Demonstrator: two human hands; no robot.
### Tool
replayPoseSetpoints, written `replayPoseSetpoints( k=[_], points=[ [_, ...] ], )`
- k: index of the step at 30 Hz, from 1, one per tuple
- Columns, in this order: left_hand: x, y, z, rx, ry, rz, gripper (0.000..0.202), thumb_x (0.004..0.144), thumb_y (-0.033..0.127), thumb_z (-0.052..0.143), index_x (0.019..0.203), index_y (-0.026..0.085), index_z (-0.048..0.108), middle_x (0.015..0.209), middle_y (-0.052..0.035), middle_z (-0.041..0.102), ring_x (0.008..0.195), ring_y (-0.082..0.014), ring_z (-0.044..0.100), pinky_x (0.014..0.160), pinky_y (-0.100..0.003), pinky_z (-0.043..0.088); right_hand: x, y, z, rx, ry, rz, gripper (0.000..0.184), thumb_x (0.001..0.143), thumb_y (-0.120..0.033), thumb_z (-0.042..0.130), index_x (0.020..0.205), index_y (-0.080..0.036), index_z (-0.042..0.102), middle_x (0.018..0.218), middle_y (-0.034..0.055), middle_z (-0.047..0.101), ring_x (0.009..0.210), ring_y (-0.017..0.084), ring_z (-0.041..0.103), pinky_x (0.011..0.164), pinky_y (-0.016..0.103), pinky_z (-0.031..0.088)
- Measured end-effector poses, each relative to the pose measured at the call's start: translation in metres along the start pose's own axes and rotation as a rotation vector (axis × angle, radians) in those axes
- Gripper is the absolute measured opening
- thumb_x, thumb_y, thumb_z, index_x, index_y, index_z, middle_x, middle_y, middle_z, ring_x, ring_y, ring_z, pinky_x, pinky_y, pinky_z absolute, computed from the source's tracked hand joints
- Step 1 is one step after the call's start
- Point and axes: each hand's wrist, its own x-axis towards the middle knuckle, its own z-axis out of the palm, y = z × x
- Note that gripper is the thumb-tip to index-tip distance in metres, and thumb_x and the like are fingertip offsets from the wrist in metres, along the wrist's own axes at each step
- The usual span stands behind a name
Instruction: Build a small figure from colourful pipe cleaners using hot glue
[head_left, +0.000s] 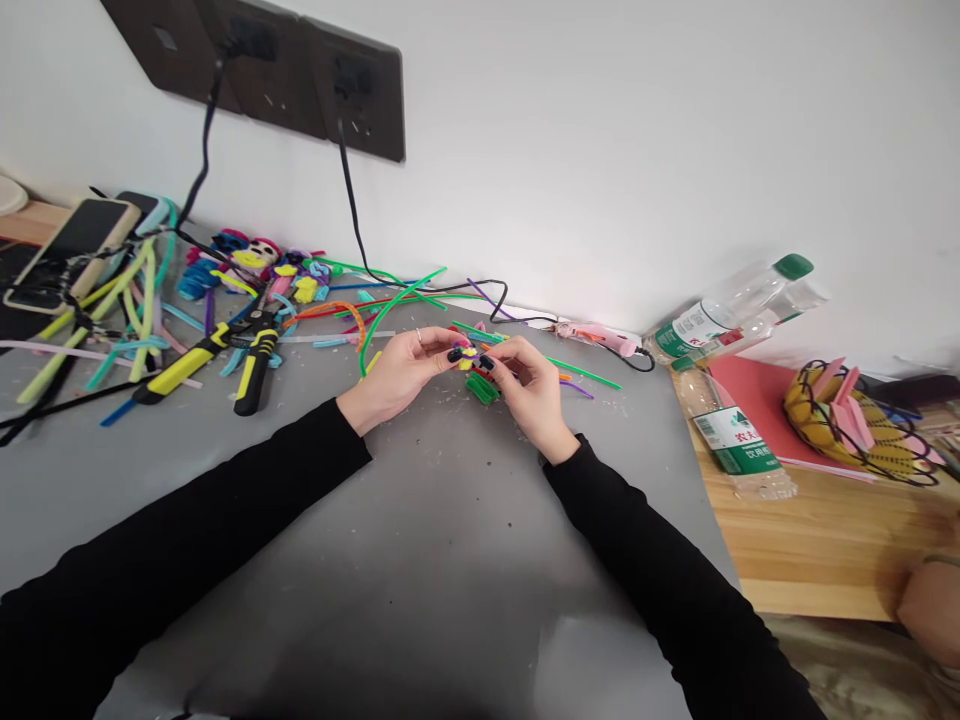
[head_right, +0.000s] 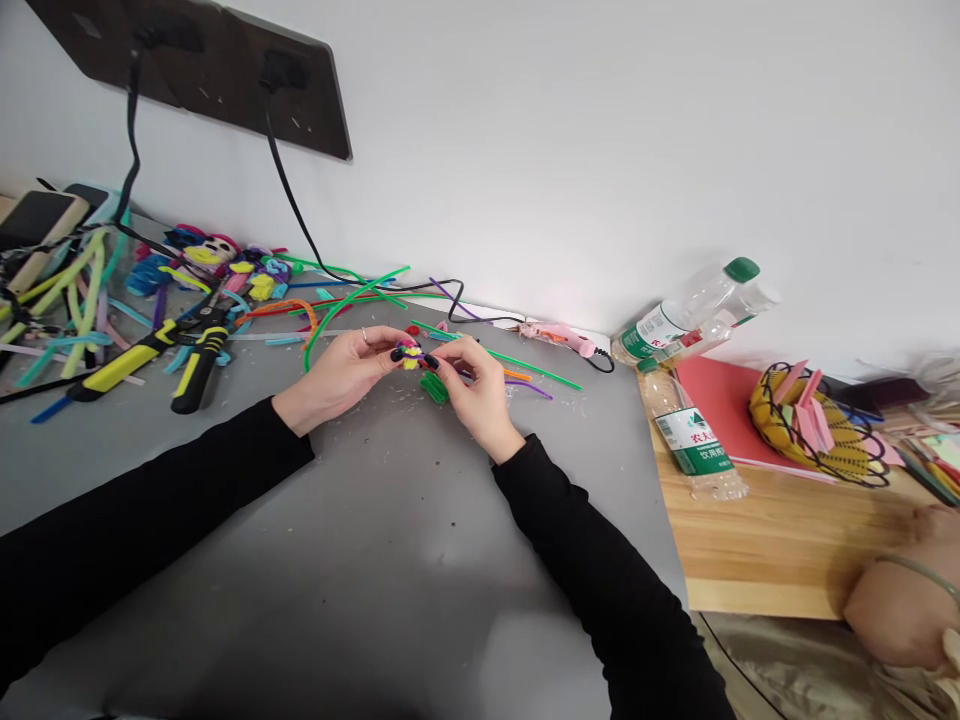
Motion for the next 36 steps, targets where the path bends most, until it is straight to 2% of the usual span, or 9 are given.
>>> replayPoseSetpoints(
  k=[11,15,20,28,36],
  points=[
    [-0.003,0.003,0.003,-0.006,-0.076,-0.055,0.039,0.065,0.047,0.095,0.084,0.019,0.076,0.091,-0.0051,0.076,0.088,-0.0196,0.07,0.09,-0.038,0.057,0.002,0.01,-0.002,0.168,-0.007,0.107,0.018,0.087,-0.04,0.076,0.085,-0.022,0.071,0.086,0.0021,0.068,0.08,0.016,0.064,0.073,0.032,0.053],
    [-0.004,0.004,0.003,-0.037,-0.096,-0.112,0.037,0.063,0.044,0.096,0.084,0.019,0.078,0.087,-0.0034,0.075,0.083,-0.0177,0.069,0.088,-0.037,0.058,0.002,0.013,-0.002,0.146,-0.024,0.104,0.023,0.087,-0.044,0.075,0.086,-0.023,0.07,0.088,0.0026,0.068,0.083,0.017,0.064,0.076,0.033,0.055],
    [-0.004,0.002,0.002,-0.057,-0.094,-0.111,0.033,0.065,0.041,0.096,0.087,0.02,0.081,0.088,-0.0048,0.078,0.083,-0.018,0.071,0.089,-0.038,0.059,0.002,0.014,-0.001,0.195,-0.034,0.126,0.03,0.084,-0.051,0.078,0.085,-0.023,0.067,0.087,0.0022,0.068,0.08,0.017,0.065,0.074,0.032,0.055],
    [-0.004,0.001,0.003,-0.019,-0.09,-0.041,0.033,0.069,0.045,0.093,0.092,0.022,0.084,0.103,-0.0095,0.08,0.097,-0.023,0.072,0.098,-0.043,0.057,0.001,0.015,0.001,0.206,-0.017,0.161,0.037,0.081,-0.055,0.079,0.087,-0.023,0.062,0.089,0.0019,0.067,0.084,0.017,0.066,0.078,0.033,0.057],
    [-0.003,-0.001,0.001,0.02,-0.096,-0.014,0.034,0.073,0.047,0.089,0.098,0.024,0.085,0.11,-0.0103,0.079,0.106,-0.0256,0.069,0.099,-0.042,0.055,0.001,0.014,0.002,0.206,0.001,0.131,0.035,0.083,-0.05,0.078,0.089,-0.024,0.055,0.09,0.0006,0.064,0.084,0.015,0.064,0.078,0.031,0.056]
  ],
)
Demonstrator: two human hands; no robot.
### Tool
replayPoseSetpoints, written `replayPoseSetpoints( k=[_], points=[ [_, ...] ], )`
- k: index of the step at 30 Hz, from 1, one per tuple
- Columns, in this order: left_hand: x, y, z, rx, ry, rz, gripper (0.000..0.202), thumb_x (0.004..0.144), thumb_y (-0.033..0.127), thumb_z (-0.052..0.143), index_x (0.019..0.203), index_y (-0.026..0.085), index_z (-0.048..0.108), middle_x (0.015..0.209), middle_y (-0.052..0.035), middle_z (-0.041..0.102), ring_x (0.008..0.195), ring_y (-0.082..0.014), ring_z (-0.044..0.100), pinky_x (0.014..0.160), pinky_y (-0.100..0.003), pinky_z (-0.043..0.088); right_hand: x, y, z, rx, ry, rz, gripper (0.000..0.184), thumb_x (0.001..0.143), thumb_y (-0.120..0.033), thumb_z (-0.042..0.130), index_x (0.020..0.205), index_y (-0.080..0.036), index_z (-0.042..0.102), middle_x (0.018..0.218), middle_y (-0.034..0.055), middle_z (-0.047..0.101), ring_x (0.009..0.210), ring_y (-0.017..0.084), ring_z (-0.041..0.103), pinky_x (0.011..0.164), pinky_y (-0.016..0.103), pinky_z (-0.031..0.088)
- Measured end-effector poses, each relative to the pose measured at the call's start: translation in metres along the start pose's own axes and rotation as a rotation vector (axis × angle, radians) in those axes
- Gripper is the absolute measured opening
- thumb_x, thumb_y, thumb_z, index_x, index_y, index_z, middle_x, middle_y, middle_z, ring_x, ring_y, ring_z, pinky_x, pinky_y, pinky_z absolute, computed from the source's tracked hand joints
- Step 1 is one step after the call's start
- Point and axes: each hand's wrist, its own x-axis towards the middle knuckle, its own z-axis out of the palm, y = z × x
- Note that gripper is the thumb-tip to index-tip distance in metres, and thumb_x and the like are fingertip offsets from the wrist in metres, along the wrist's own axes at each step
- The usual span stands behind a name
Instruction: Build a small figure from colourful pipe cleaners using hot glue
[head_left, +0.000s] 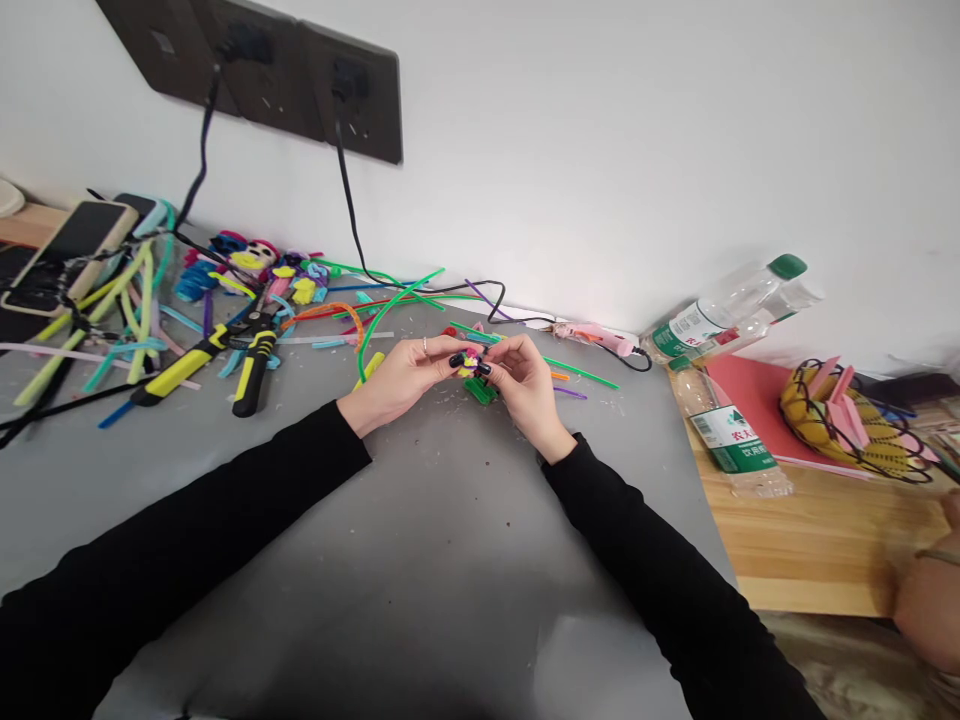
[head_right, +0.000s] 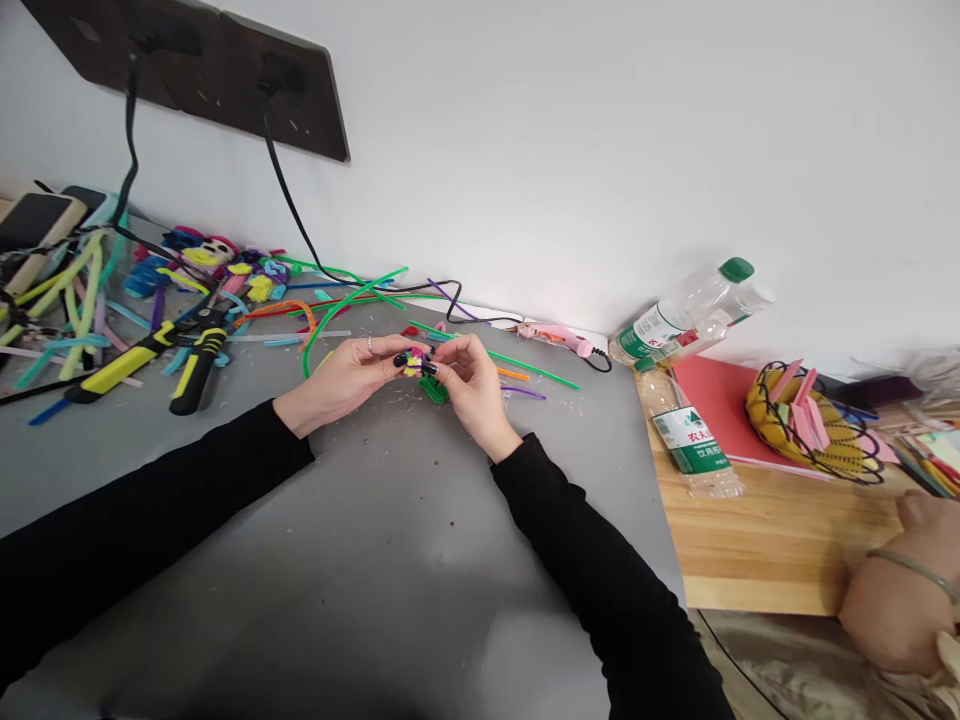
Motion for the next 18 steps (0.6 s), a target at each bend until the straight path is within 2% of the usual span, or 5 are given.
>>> replayPoseSetpoints(
  k=[6,12,18],
  points=[
    [-0.0005,-0.0008,-0.0018,0.045,-0.034,0.018,0.036,0.079,0.047,0.084,0.105,0.023,0.084,0.116,-0.0111,0.076,0.107,-0.0265,0.068,0.097,-0.042,0.054,-0.0017,-0.0033,0.0006,-0.049,-0.04,0.0,0.027,0.087,-0.045,0.074,0.089,-0.024,0.057,0.091,0.0011,0.064,0.083,0.015,0.064,0.076,0.031,0.055],
    [-0.0016,0.0004,-0.0011,0.061,-0.033,0.012,0.036,0.08,0.045,0.083,0.109,0.023,0.081,0.121,-0.0103,0.074,0.115,-0.026,0.066,0.101,-0.04,0.052,-0.0029,-0.0045,0.0013,-0.111,-0.055,-0.044,0.016,0.092,-0.038,0.068,0.087,-0.023,0.063,0.09,0.0013,0.065,0.079,0.015,0.062,0.07,0.029,0.052],
    [-0.0007,-0.0007,-0.0007,0.117,0.047,0.058,0.035,0.08,0.05,0.083,0.096,0.02,0.075,0.109,-0.0083,0.075,0.1,-0.0224,0.069,0.093,-0.037,0.055,-0.0026,-0.0048,0.0006,-0.182,-0.042,-0.088,0.008,0.092,-0.029,0.065,0.087,-0.023,0.065,0.089,0.0013,0.065,0.079,0.015,0.06,0.068,0.028,0.048]
  ],
)
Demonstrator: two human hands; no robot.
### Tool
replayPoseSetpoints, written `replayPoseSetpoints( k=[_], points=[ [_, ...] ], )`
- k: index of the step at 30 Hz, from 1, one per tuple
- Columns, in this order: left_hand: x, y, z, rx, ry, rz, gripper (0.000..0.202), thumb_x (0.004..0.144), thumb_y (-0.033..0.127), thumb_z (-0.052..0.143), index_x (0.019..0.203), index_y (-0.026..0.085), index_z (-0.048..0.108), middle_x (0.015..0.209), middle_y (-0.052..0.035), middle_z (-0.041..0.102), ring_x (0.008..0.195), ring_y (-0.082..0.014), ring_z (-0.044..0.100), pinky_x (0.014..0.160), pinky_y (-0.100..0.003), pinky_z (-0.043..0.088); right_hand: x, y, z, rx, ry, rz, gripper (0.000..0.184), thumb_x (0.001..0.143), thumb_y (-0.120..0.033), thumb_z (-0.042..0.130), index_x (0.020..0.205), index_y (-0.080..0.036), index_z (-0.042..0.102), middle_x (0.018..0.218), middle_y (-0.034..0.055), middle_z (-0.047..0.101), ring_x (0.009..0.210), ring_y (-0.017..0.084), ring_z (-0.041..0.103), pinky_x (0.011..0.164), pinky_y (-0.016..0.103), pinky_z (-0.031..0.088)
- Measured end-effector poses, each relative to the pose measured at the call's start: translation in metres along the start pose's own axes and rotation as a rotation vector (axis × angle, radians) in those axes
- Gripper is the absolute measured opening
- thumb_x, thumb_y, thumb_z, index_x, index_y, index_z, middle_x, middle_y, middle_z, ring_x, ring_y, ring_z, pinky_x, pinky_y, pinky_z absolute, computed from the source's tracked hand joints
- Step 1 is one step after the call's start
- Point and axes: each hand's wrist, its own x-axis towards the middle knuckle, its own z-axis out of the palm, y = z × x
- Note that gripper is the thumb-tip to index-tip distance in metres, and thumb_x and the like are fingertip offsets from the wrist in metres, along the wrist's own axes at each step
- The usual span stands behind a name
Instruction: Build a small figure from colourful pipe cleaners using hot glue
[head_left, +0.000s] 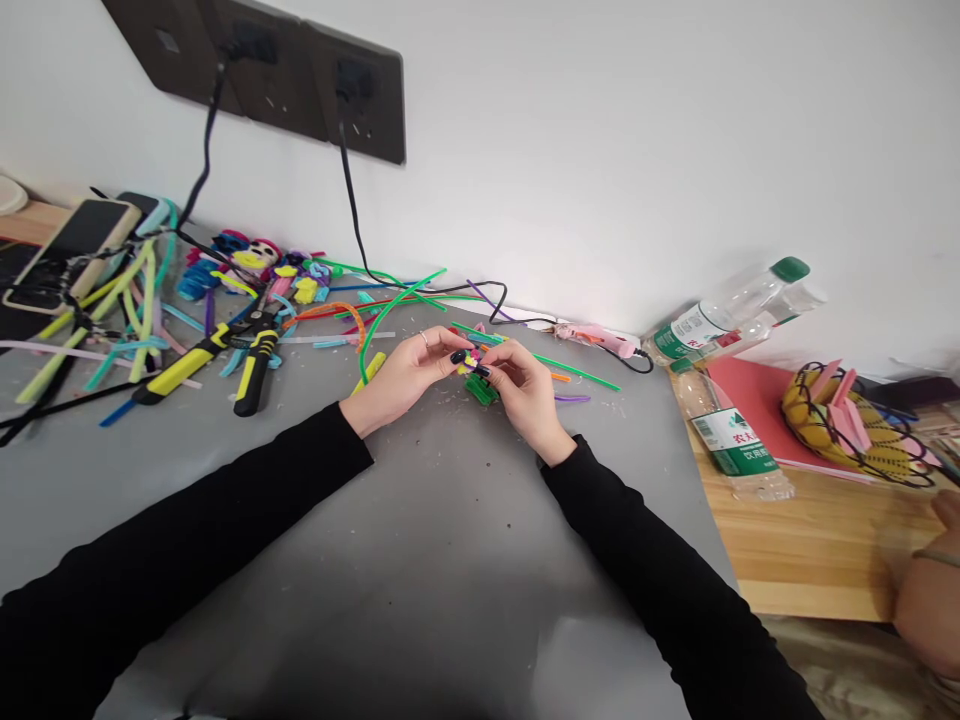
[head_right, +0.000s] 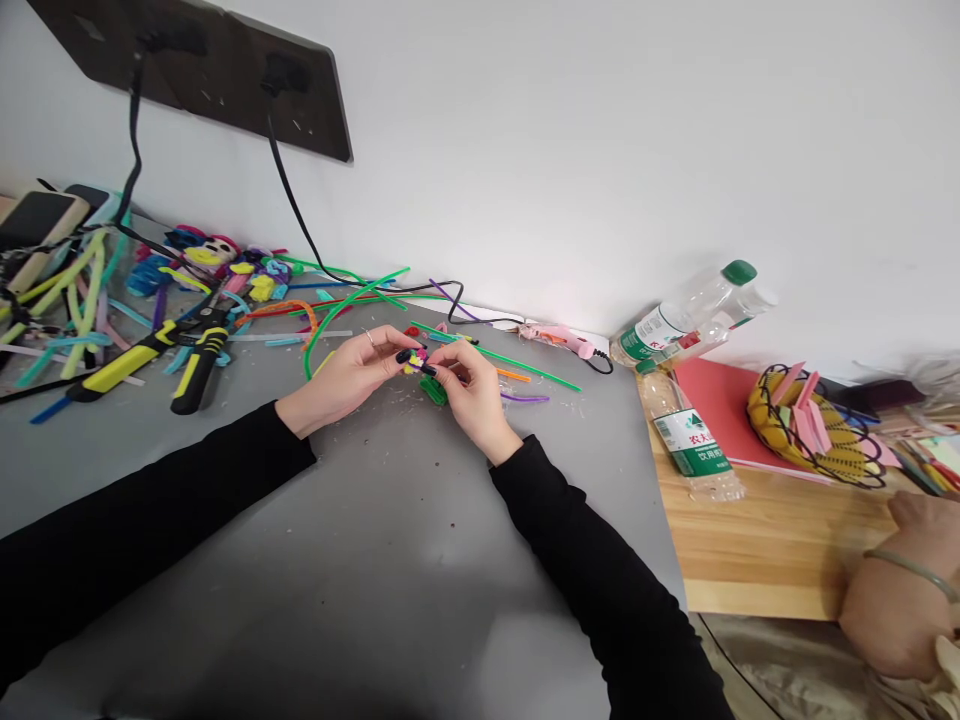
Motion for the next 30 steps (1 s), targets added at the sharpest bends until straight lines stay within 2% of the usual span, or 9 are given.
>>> replayPoseSetpoints(
  k=[4,9,12,15,20,27,30],
  points=[
    [-0.002,0.002,0.001,0.132,-0.013,0.031,0.042,0.085,0.058,0.076,0.098,0.018,0.073,0.111,-0.0105,0.076,0.104,-0.0245,0.07,0.096,-0.039,0.055,-0.001,0.001,0.0,-0.042,0.02,-0.005,0.007,0.092,-0.026,0.063,0.087,-0.023,0.066,0.09,0.0017,0.066,0.079,0.015,0.061,0.07,0.029,0.049],
    [-0.003,0.002,0.001,0.175,-0.003,0.014,0.051,0.076,0.057,0.084,0.105,0.017,0.072,0.111,-0.0114,0.076,0.104,-0.0267,0.071,0.096,-0.041,0.056,-0.002,-0.001,0.0,-0.071,0.017,-0.024,0.007,0.093,-0.022,0.064,0.087,-0.022,0.067,0.091,0.0022,0.067,0.082,0.016,0.062,0.072,0.029,0.049],
    [-0.002,0.001,0.0,0.172,0.006,0.008,0.049,0.077,0.056,0.083,0.104,0.016,0.073,0.115,-0.0123,0.076,0.106,-0.0271,0.071,0.097,-0.042,0.056,-0.002,-0.004,0.0,-0.098,-0.009,-0.028,0.008,0.095,-0.025,0.062,0.09,-0.023,0.069,0.095,0.0037,0.069,0.086,0.017,0.064,0.073,0.03,0.05],
    [0.0,-0.002,0.0,0.112,0.024,-0.006,0.047,0.077,0.054,0.084,0.104,0.016,0.075,0.117,-0.0124,0.077,0.107,-0.0272,0.071,0.098,-0.042,0.055,-0.001,-0.006,0.0,-0.119,-0.024,-0.044,0.01,0.097,-0.027,0.061,0.093,-0.023,0.069,0.096,0.0044,0.07,0.086,0.017,0.064,0.072,0.03,0.051],
    [0.002,-0.008,0.001,-0.042,0.056,-0.053,0.046,0.069,0.051,0.091,0.098,0.017,0.078,0.109,-0.0103,0.079,0.104,-0.0266,0.071,0.097,-0.042,0.055,-0.001,-0.004,0.001,-0.111,0.006,-0.037,0.004,0.095,-0.026,0.062,0.094,-0.024,0.066,0.093,0.0026,0.07,0.082,0.016,0.065,0.072,0.03,0.052],
    [0.001,-0.003,0.002,-0.189,0.049,-0.105,0.042,0.063,0.048,0.095,0.09,0.018,0.081,0.093,-0.0055,0.076,0.087,-0.0186,0.066,0.088,-0.036,0.054,-0.001,-0.004,0.0,-0.15,0.03,-0.073,0.007,0.095,-0.021,0.06,0.093,-0.023,0.067,0.094,0.0025,0.07,0.085,0.015,0.064,0.072,0.029,0.051],
    [0.001,-0.001,0.003,-0.211,0.036,-0.113,0.04,0.063,0.047,0.096,0.089,0.019,0.082,0.092,-0.0052,0.076,0.085,-0.018,0.065,0.087,-0.035,0.054,-0.001,-0.005,-0.001,-0.181,0.042,-0.075,0.007,0.094,-0.021,0.06,0.093,-0.023,0.067,0.095,0.0027,0.07,0.086,0.016,0.064,0.073,0.03,0.051]
  ],
)
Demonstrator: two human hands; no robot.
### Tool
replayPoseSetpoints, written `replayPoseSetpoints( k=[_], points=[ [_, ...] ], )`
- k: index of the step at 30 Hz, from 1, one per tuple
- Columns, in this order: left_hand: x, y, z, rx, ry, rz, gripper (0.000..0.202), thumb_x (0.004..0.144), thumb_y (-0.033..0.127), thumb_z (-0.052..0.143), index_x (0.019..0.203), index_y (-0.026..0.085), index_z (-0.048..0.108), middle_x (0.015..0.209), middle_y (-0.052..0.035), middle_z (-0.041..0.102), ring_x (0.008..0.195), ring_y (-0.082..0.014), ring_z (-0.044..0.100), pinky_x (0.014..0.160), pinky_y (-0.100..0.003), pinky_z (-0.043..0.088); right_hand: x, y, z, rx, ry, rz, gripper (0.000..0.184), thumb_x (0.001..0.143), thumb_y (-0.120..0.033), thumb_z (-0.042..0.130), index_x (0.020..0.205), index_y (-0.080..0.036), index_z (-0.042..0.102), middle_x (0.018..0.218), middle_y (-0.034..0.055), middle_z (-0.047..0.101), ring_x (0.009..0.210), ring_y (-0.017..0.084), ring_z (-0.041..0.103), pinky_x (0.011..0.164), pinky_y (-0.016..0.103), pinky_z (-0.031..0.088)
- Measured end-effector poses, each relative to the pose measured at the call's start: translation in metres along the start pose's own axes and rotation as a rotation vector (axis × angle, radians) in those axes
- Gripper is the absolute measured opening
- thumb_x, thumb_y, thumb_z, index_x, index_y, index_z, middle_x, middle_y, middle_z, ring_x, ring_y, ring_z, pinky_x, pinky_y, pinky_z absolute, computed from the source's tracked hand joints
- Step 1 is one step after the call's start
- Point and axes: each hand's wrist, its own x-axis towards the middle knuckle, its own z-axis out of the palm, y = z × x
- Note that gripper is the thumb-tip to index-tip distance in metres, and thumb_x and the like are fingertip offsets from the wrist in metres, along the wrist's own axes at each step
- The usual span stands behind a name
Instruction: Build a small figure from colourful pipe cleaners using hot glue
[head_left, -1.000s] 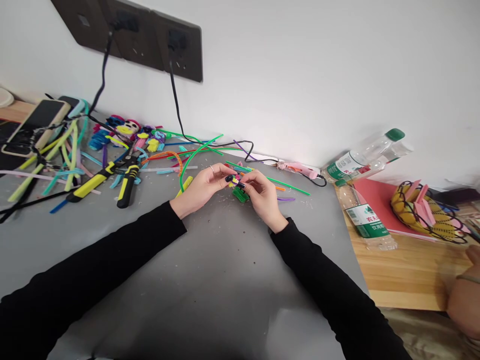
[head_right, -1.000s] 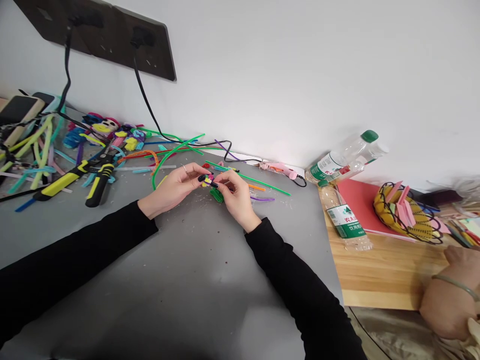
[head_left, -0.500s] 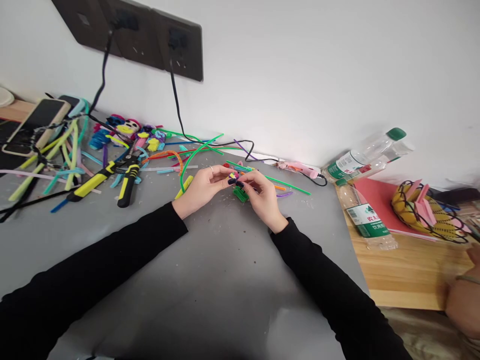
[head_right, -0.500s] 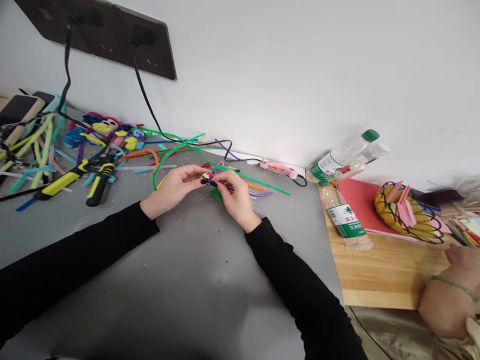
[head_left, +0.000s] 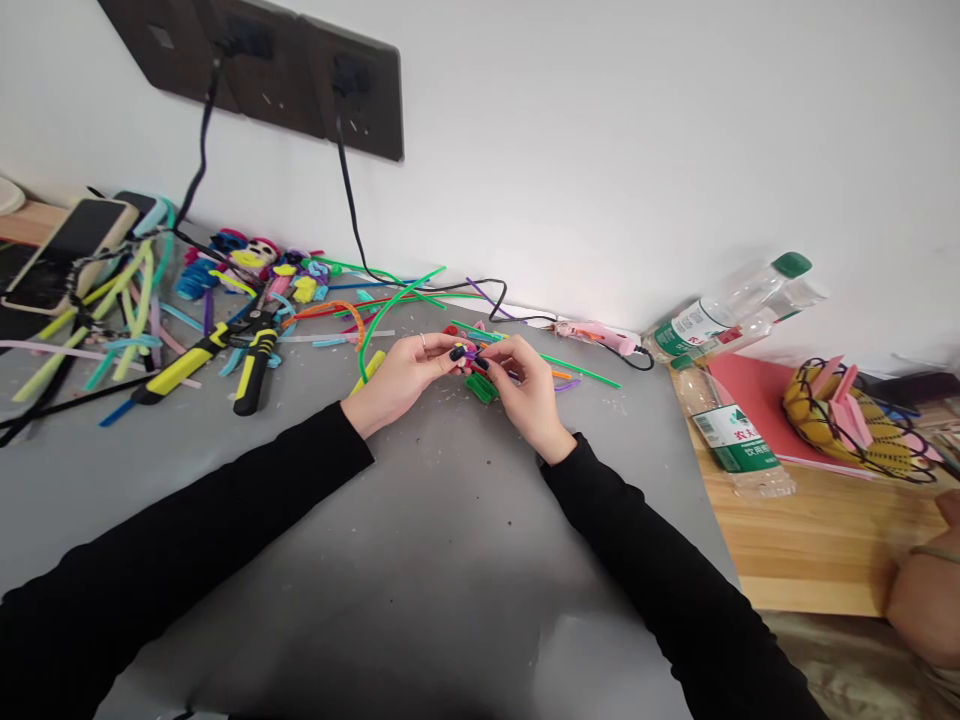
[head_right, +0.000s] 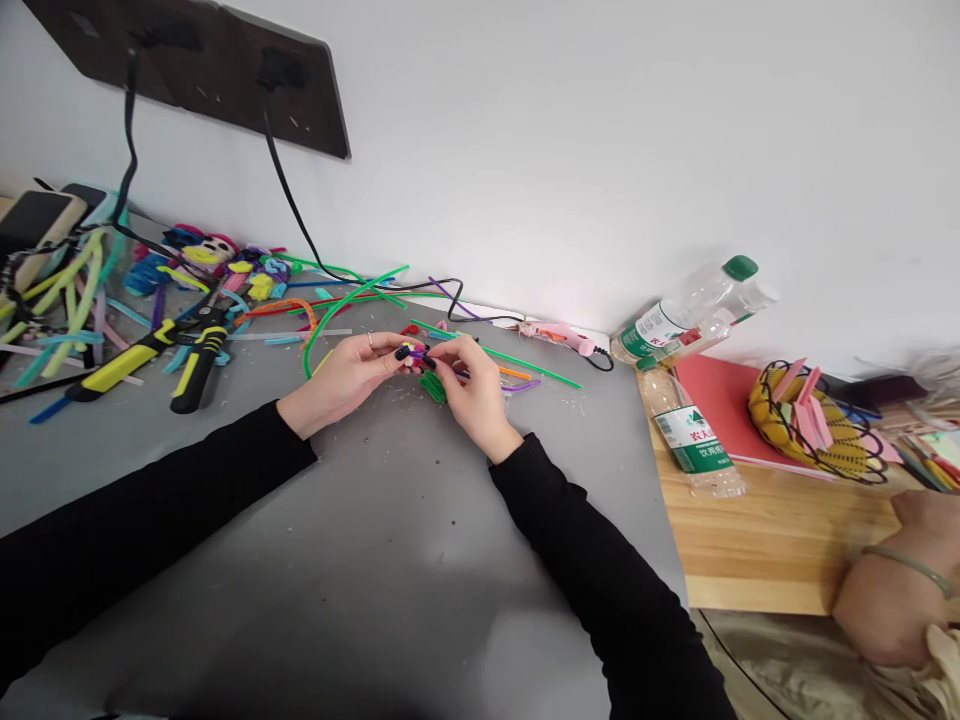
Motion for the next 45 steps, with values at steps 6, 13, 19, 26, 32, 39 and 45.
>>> replayPoseSetpoints(
  k=[6,13,19,26,32,39,45],
  points=[
    [0.0005,0.0001,-0.003,0.043,-0.053,-0.008,0.035,0.068,0.045,0.093,0.093,0.021,0.084,0.103,-0.008,0.077,0.101,-0.0234,0.066,0.097,-0.04,0.051,0.0016,0.0019,0.0002,0.029,0.015,0.02,0.005,0.093,-0.021,0.063,0.09,-0.023,0.067,0.092,0.0025,0.069,0.082,0.016,0.063,0.072,0.03,0.051],
    [0.0011,-0.0004,-0.0032,0.071,-0.046,-0.018,0.041,0.071,0.046,0.091,0.102,0.02,0.083,0.113,-0.0111,0.077,0.109,-0.0275,0.066,0.098,-0.043,0.051,0.0008,0.001,0.0001,0.027,0.005,0.012,0.007,0.094,-0.022,0.062,0.088,-0.023,0.066,0.092,0.0024,0.068,0.083,0.016,0.062,0.072,0.03,0.051],
    [-0.0004,0.0002,-0.0007,0.037,0.013,-0.017,0.039,0.066,0.047,0.094,0.087,0.018,0.078,0.094,-0.0057,0.075,0.091,-0.0196,0.067,0.092,-0.038,0.054,0.001,0.001,-0.0001,0.021,0.007,0.012,0.007,0.094,-0.023,0.062,0.088,-0.023,0.066,0.092,0.0025,0.068,0.083,0.016,0.062,0.071,0.03,0.05],
    [-0.0011,-0.0004,-0.0004,0.157,0.032,0.011,0.045,0.066,0.053,0.092,0.089,0.018,0.077,0.098,-0.0081,0.078,0.099,-0.0242,0.069,0.097,-0.041,0.053,0.0008,-0.0015,-0.0003,-0.01,-0.004,-0.007,0.009,0.095,-0.026,0.063,0.088,-0.023,0.066,0.09,0.002,0.068,0.082,0.015,0.062,0.07,0.029,0.05],
    [-0.0006,-0.0016,-0.0017,0.117,0.052,-0.014,0.043,0.065,0.05,0.093,0.089,0.018,0.079,0.098,-0.0083,0.079,0.098,-0.024,0.069,0.098,-0.041,0.052,-0.0006,-0.0028,0.0002,0.0,-0.013,-0.024,0.01,0.095,-0.027,0.062,0.087,-0.024,0.066,0.089,0.0021,0.067,0.082,0.016,0.062,0.071,0.03,0.052],
    [0.0016,-0.0045,-0.0045,-0.037,0.016,-0.054,0.033,0.067,0.038,0.093,0.091,0.019,0.082,0.098,-0.0077,0.077,0.09,-0.0203,0.066,0.092,-0.04,0.052,0.0001,-0.0015,0.0009,-0.007,-0.013,-0.022,0.007,0.095,-0.026,0.062,0.091,-0.024,0.067,0.093,0.0031,0.07,0.084,0.017,0.064,0.073,0.031,0.052],
    [0.0024,-0.0027,-0.0061,-0.125,-0.053,-0.071,0.024,0.07,0.031,0.092,0.09,0.021,0.084,0.097,-0.0057,0.075,0.088,-0.0169,0.063,0.094,-0.037,0.05,0.0014,-0.0007,0.0002,0.049,0.003,-0.017,0.006,0.094,-0.022,0.063,0.09,-0.023,0.068,0.092,0.0024,0.069,0.084,0.015,0.064,0.072,0.029,0.05]
  ],
)
